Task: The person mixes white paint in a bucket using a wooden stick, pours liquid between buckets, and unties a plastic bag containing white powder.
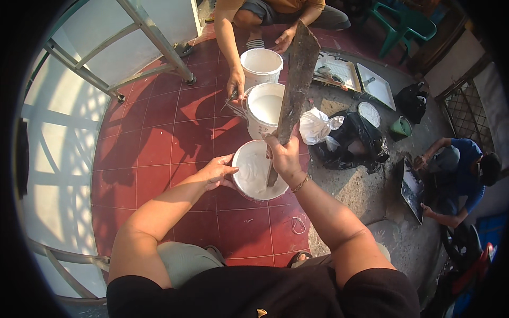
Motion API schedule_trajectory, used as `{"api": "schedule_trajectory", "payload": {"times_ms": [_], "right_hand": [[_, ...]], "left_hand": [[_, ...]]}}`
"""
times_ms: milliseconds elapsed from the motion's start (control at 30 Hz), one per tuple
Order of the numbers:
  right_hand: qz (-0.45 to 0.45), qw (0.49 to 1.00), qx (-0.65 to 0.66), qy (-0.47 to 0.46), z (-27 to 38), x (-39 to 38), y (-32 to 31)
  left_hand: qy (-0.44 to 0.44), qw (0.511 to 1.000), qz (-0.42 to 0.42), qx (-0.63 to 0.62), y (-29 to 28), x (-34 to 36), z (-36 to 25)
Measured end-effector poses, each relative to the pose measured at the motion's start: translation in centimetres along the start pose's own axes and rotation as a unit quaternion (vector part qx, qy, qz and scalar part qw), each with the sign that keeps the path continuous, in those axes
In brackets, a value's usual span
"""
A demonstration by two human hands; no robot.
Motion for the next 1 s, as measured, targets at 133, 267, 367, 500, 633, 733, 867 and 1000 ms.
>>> {"api": "schedule_trajectory", "payload": {"times_ms": [133,267,367,500,633,733,867,1000], "right_hand": [[-0.046,0.998,0.005,-0.042,-0.1,1.9,2.5],[-0.085,0.99,-0.045,-0.1,0.9,4.5,0.9],[-0.071,0.989,-0.099,-0.08,1.8,3.8,-0.9],[-0.022,0.998,-0.059,-0.013,0.8,0.3,-0.7],[-0.007,0.999,0.024,-0.02,0.1,-0.9,2.6],[-0.05,0.998,-0.013,-0.046,0.2,1.7,3.5],[-0.075,0.99,-0.085,-0.089,0.9,3.9,1.8],[-0.066,0.993,-0.09,-0.041,1.4,2.4,-0.5]], "left_hand": [[-0.003,0.999,0.02,0.026,0.2,0.0,-0.2],[0.0,1.0,-0.006,0.028,-0.1,-0.1,0.6],[0.007,1.0,-0.016,0.024,0.2,-0.1,0.5],[0.005,1.0,0.009,0.01,-0.1,0.0,0.5],[0.003,1.0,0.019,0.007,-0.3,0.0,0.2],[-0.014,0.999,0.006,0.028,0.1,0.0,0.0],[0.008,1.0,0.002,0.01,0.1,0.0,0.5],[0.006,1.0,-0.018,0.01,0.0,0.1,0.6]]}}
Point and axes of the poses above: each hand's wrist, its own x-axis towards the middle knuckle, its own y-axis out of the palm, z = x × y, the point moved 4 cm from there along x, towards the middle knuckle, and after that the axes turned 1 degree about -x, right-handed, at the moved point
